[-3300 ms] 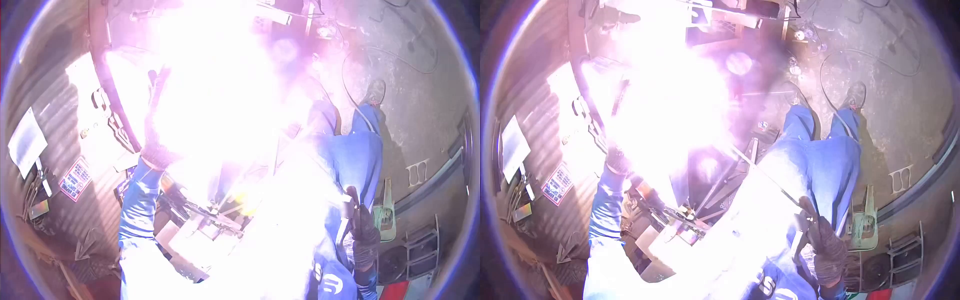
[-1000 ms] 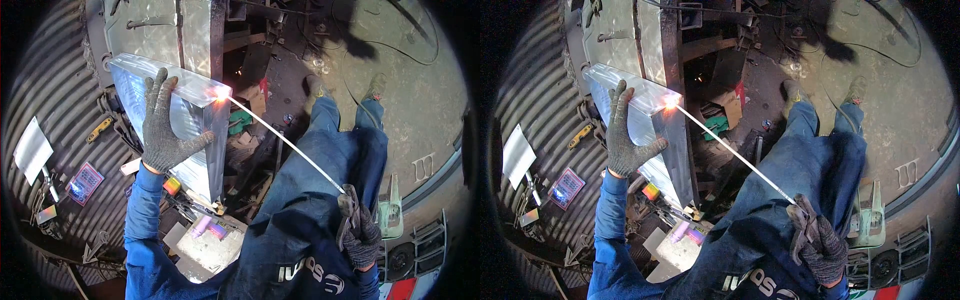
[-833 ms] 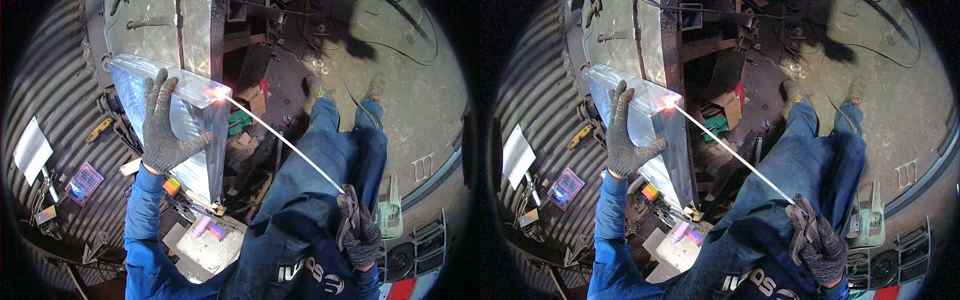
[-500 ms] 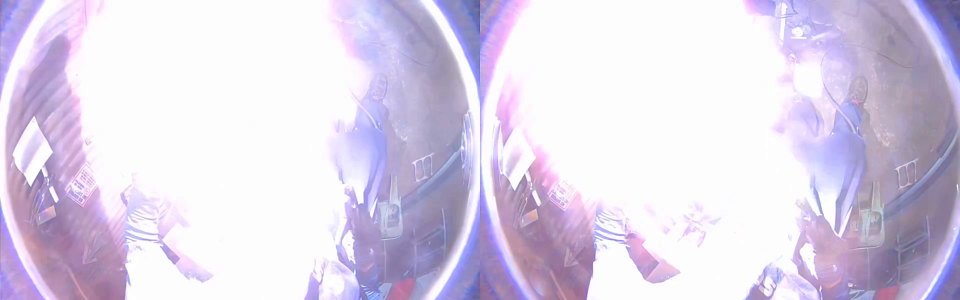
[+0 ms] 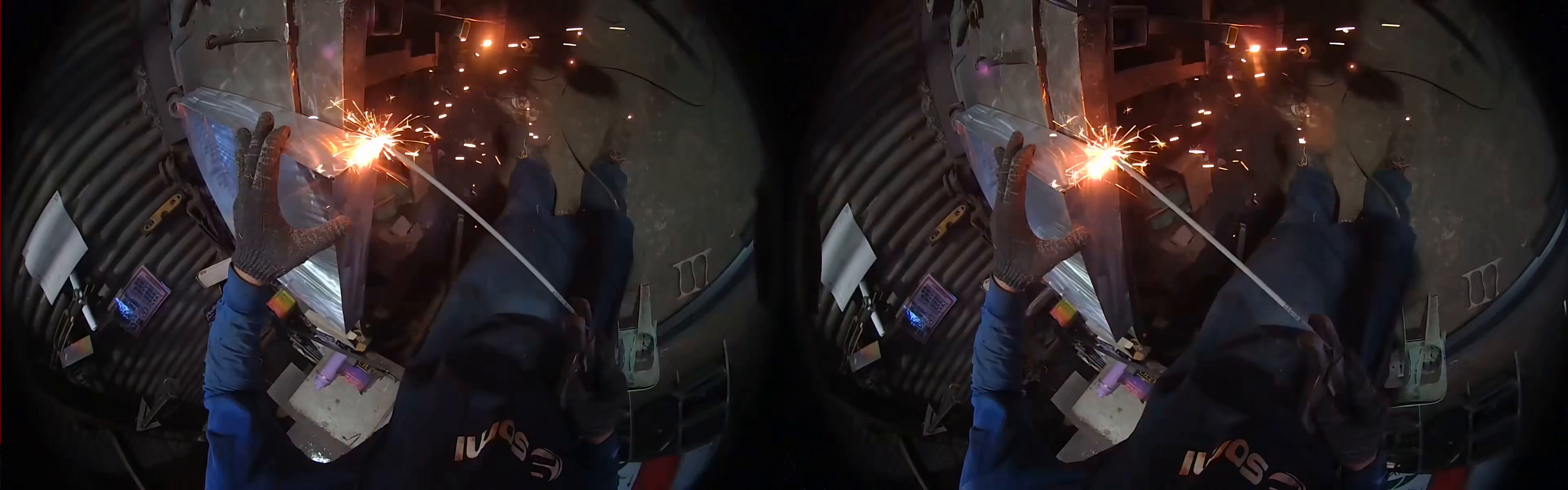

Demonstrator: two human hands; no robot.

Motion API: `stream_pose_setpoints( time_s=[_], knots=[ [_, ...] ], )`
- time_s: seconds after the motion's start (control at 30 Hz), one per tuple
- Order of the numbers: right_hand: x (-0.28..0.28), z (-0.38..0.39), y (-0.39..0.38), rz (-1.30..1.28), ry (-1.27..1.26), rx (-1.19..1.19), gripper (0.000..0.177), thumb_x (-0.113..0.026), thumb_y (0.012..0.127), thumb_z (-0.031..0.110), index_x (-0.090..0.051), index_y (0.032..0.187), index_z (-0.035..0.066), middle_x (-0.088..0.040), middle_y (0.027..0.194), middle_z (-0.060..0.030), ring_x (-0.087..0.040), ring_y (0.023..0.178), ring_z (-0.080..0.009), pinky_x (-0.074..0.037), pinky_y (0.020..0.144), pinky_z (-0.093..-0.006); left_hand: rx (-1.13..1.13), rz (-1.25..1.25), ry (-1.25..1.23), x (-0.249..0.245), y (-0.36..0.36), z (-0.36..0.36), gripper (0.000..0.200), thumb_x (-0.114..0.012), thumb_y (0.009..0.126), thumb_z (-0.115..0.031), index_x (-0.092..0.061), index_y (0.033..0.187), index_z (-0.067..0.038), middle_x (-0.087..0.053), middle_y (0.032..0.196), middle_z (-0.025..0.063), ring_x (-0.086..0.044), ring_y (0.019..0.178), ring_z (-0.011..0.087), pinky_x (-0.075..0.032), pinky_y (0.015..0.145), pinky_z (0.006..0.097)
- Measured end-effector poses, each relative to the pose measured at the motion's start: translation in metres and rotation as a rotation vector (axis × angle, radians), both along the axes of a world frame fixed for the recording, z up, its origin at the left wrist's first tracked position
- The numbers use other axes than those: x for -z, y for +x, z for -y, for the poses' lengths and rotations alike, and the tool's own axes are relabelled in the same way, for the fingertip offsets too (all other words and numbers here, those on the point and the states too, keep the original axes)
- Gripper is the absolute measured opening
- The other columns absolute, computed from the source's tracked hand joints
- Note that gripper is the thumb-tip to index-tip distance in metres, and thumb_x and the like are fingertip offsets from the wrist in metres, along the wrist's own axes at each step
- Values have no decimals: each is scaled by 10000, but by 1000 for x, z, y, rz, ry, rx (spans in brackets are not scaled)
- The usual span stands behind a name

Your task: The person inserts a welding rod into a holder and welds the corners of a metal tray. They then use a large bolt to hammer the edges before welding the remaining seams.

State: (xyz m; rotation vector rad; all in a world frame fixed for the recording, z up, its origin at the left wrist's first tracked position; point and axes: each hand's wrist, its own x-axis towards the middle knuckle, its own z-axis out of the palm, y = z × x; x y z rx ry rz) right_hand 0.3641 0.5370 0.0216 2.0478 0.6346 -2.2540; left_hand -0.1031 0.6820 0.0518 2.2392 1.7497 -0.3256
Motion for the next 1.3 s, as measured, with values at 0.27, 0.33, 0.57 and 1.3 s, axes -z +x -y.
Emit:
stream_pose_setpoints(
  time_s=[0.27, 0.33, 0.57, 1.3],
  knots=[
    [4, -9, 6, -92, 520, -282, 674, -838, 768, 191, -584, 1373, 37, -702, 1217, -163, -709, 1039, -293, -545, 887, -381, -66, 4, -31, -2, 4, 0, 1122, -883, 607, -553, -401, 1482, -41, -347, 1562, 269, -287, 1476, 443, -160, 1229, 554],
    [6, -8, 5, -101, 508, -240, 675, -840, 764, 195, -588, 1370, 40, -699, 1220, -169, -707, 1047, -303, -544, 897, -389, -75, -28, -28, -2, 3, 2, 1163, -859, 607, -647, -404, 1479, -27, -339, 1571, 263, -262, 1490, 434, -173, 1224, 545],
    [6, -7, 5, -96, 495, -262, 679, -835, 756, 172, -588, 1374, 38, -690, 1248, -172, -697, 1089, -314, -532, 946, -405, -91, -23, -33, -2, 3, 4, 1181, -867, 597, -648, -406, 1480, -14, -332, 1579, 257, -227, 1502, 438, -173, 1219, 548],
    [8, -6, -1, 17, 454, 91, 683, -762, 874, 128, -465, 1479, 22, -569, 1417, -149, -577, 1246, -242, -454, 1051, -363, -124, -59, -31, -7, 2, 6, 1190, -861, 593, -656, -393, 1491, -33, -317, 1595, 233, -204, 1504, 455, -189, 1212, 568]
  ],
)
